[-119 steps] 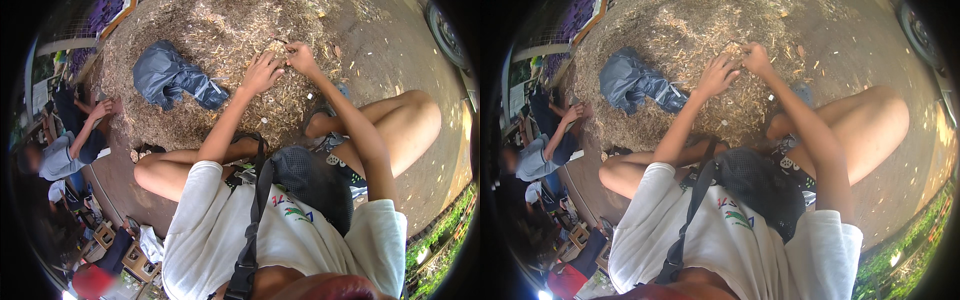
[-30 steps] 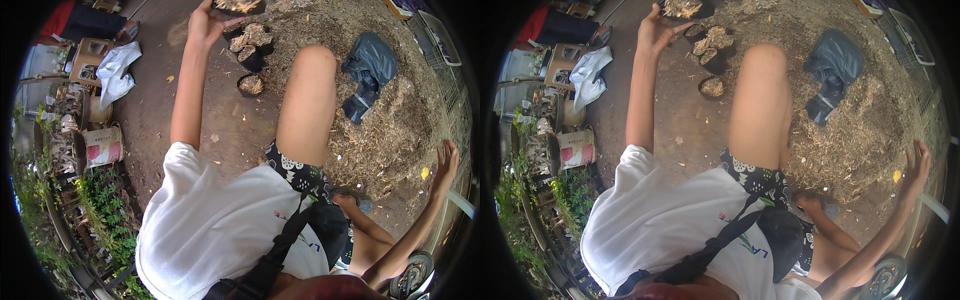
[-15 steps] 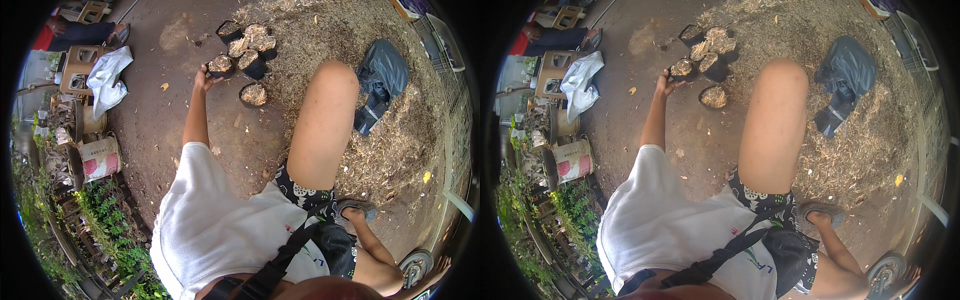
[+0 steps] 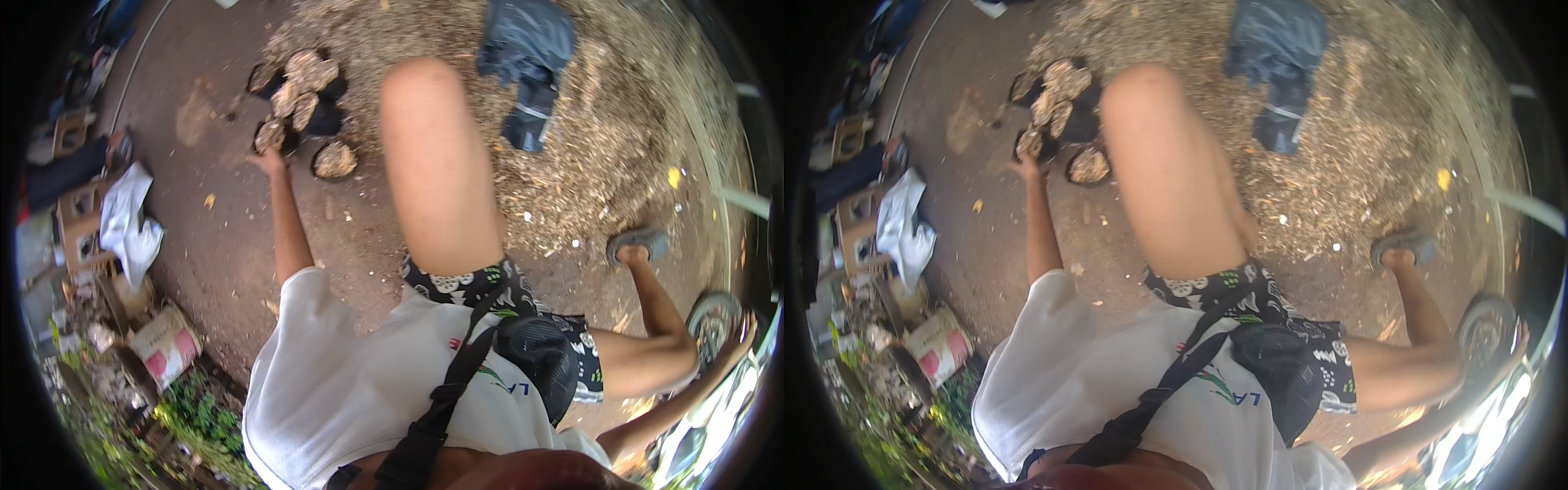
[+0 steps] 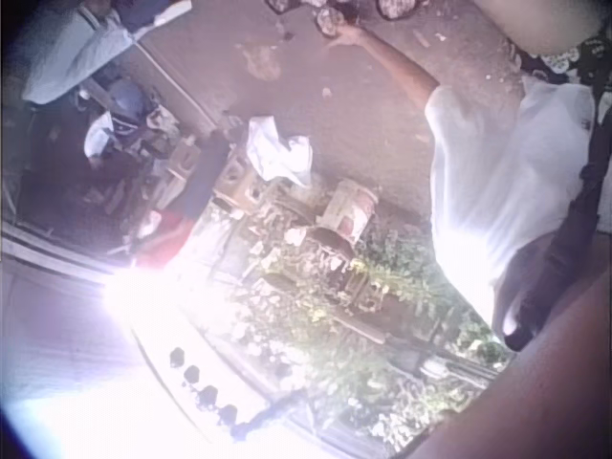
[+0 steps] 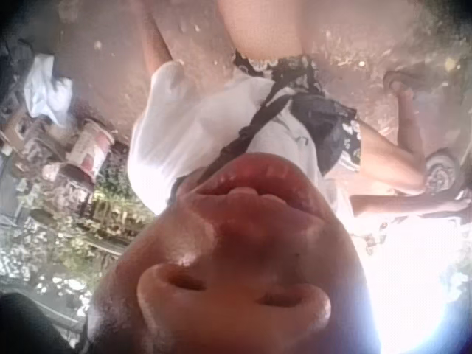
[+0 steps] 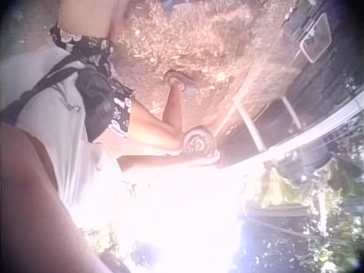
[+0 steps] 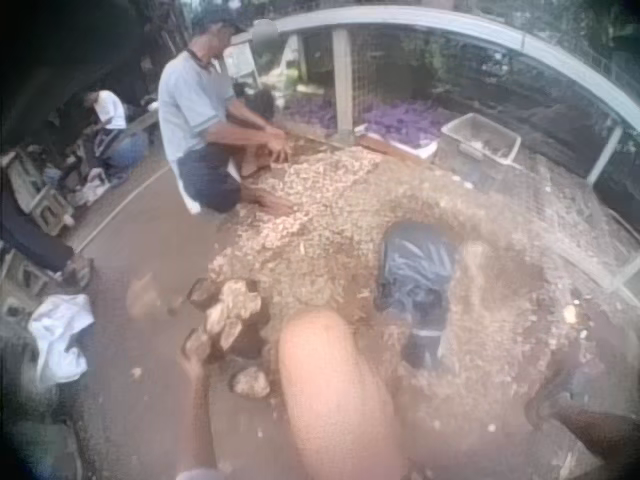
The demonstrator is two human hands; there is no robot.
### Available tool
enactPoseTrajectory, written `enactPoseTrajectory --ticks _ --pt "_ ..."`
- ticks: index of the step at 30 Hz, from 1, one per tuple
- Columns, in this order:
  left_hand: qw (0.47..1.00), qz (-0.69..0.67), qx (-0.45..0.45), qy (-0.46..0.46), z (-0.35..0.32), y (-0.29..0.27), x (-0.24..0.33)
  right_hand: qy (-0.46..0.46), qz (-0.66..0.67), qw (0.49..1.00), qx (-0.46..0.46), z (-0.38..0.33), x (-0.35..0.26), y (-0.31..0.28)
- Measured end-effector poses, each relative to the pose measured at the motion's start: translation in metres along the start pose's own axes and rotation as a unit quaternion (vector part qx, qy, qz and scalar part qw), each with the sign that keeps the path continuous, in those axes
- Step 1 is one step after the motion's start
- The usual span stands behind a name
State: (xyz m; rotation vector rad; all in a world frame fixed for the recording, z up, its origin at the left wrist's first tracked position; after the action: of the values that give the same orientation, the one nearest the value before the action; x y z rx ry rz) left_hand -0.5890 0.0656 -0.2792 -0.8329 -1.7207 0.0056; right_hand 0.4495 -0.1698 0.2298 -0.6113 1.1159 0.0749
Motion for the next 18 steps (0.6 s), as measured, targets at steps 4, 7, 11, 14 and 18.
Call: enactPoseTrajectory --ticks 4,7,11,14,18 --pt "0.964 0.19 0.152 0.107 -0.048 -0.021 0.072 -0.041 -0.057 0.996 -0.061 0.034 0.032 0.021" --pt "0.969 0.068 -0.077 0.227 -0.1 0.027 0.182 -0.087 -0.094 0.981 -0.147 0.036 0.029 0.081" --pt "0.802 0.172 -0.364 0.442 -0.254 0.13 0.336 -0.087 -0.056 0.949 -0.296 0.006 0.022 0.202" --pt "0.612 0.193 -0.542 0.542 -0.396 0.219 0.359 -0.079 -0.056 0.911 -0.401 -0.034 0.03 0.28" --pt "0.354 0.418 -0.48 0.685 -0.51 0.313 0.269 -0.066 -0.103 0.848 -0.515 -0.092 0.048 0.317"
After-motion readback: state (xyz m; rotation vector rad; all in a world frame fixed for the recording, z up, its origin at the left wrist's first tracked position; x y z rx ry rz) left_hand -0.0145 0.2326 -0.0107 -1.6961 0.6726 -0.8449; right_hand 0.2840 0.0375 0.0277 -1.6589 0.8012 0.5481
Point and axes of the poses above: each hand's wrist, its own z-axis towards the middle knuckle, its own y-axis out of the palm, x = y × z, the point moved 8 cm from there along z, towards the middle knuckle, and after that the axes turned 7 degrees about z, right-handed, at the moved point
